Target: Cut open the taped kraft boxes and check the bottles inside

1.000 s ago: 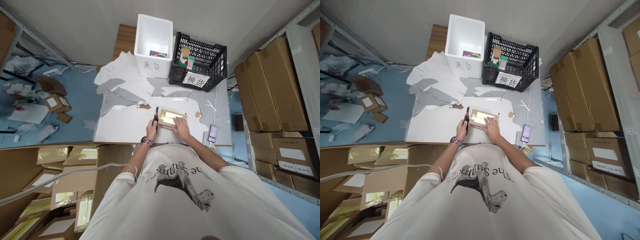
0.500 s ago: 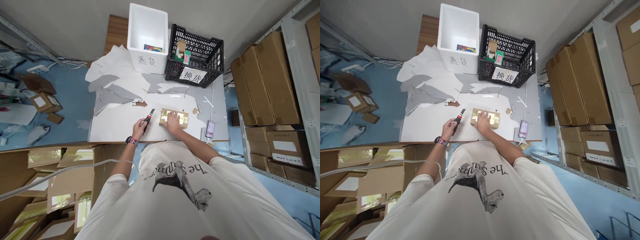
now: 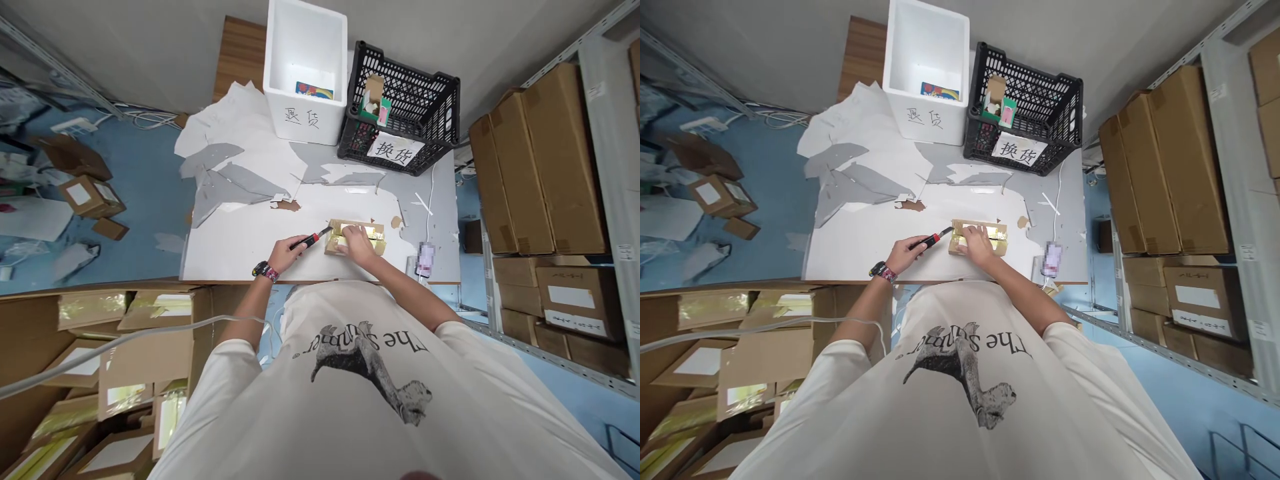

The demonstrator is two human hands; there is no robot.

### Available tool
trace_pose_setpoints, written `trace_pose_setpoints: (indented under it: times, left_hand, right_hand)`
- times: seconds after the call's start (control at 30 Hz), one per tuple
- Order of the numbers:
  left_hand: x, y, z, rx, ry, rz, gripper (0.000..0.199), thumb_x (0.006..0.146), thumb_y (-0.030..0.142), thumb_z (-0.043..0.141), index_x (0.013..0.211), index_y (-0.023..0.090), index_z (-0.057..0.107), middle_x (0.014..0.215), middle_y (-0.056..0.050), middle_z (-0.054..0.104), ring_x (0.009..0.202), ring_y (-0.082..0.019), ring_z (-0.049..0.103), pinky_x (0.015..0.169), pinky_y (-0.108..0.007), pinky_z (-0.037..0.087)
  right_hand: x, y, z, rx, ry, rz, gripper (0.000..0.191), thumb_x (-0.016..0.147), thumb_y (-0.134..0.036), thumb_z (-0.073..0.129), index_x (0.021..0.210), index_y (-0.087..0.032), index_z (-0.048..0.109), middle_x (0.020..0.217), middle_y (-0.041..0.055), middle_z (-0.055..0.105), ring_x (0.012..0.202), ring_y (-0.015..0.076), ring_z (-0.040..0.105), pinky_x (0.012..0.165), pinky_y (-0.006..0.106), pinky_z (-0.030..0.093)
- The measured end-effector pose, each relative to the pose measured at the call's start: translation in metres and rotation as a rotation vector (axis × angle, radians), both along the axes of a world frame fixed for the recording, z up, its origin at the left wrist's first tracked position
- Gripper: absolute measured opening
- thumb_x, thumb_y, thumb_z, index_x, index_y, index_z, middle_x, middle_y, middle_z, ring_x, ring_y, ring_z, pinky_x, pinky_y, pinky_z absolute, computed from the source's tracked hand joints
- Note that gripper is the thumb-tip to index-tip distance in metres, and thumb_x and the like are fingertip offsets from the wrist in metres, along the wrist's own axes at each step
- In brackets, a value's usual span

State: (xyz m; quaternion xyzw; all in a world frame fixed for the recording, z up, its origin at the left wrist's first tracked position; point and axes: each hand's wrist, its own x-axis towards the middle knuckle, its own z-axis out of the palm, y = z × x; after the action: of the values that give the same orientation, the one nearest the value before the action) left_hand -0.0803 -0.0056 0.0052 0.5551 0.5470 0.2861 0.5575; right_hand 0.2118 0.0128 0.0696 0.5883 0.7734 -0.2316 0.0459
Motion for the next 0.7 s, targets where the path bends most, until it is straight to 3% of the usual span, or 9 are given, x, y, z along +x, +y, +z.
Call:
trace_pose_setpoints:
  times: [0.17, 0.33, 0.47, 0.6, 0.7]
  left_hand:
    - [-0.016, 0.026, 0.000, 0.068, 0.117, -0.250, 0.064, 0.098, 0.064, 0.068, 0.142, 0.020, 0.084, 0.108, -0.008, 0.088, 0.073, -0.020, 0.074, 0.078, -0.033, 0.061]
    - [-0.013, 0.051, 0.006, 0.033, 0.132, -0.356, 0.059, 0.097, 0.059, 0.067, 0.137, 0.020, 0.086, 0.094, -0.006, 0.085, 0.066, -0.018, 0.067, 0.072, -0.031, 0.057]
    - [-0.011, 0.070, 0.012, -0.032, 0.114, -0.459, 0.058, 0.093, 0.054, 0.070, 0.137, 0.020, 0.086, 0.086, -0.004, 0.081, 0.062, -0.017, 0.061, 0.061, -0.029, 0.051]
    - [-0.018, 0.071, 0.009, -0.122, 0.075, -0.513, 0.055, 0.092, 0.053, 0.073, 0.133, 0.021, 0.088, 0.075, -0.003, 0.075, 0.056, -0.015, 0.056, 0.053, -0.026, 0.045]
    - [-0.016, 0.059, 0.003, -0.164, 0.001, -0.452, 0.055, 0.092, 0.055, 0.075, 0.132, 0.020, 0.088, 0.077, -0.004, 0.076, 0.057, -0.014, 0.056, 0.052, -0.025, 0.046]
  right_hand:
    - [0.007, -0.002, -0.004, 0.024, 0.037, 0.017, 0.027, 0.105, -0.034, 0.078, 0.126, -0.019, 0.067, 0.136, 0.0179, 0.073, 0.145, 0.0414, 0.060, 0.136, 0.064, 0.031]
    - [0.012, -0.002, -0.018, 0.027, 0.056, 0.044, 0.058, 0.088, -0.037, 0.097, 0.133, -0.021, 0.063, 0.144, 0.0171, 0.069, 0.153, 0.0461, 0.055, 0.138, 0.069, 0.030]
    - [0.017, -0.005, -0.026, 0.059, 0.080, 0.071, 0.059, 0.088, -0.033, 0.097, 0.134, -0.023, 0.062, 0.143, 0.0172, 0.069, 0.155, 0.0466, 0.054, 0.138, 0.070, 0.030]
    - [0.018, -0.012, -0.026, 0.088, 0.085, 0.078, 0.047, 0.093, -0.027, 0.091, 0.130, -0.023, 0.063, 0.138, 0.0157, 0.071, 0.157, 0.0460, 0.053, 0.138, 0.070, 0.031]
    - [0.019, -0.014, -0.021, 0.109, 0.087, 0.081, 0.040, 0.098, -0.030, 0.086, 0.130, -0.023, 0.064, 0.136, 0.0156, 0.074, 0.157, 0.0455, 0.053, 0.138, 0.073, 0.028]
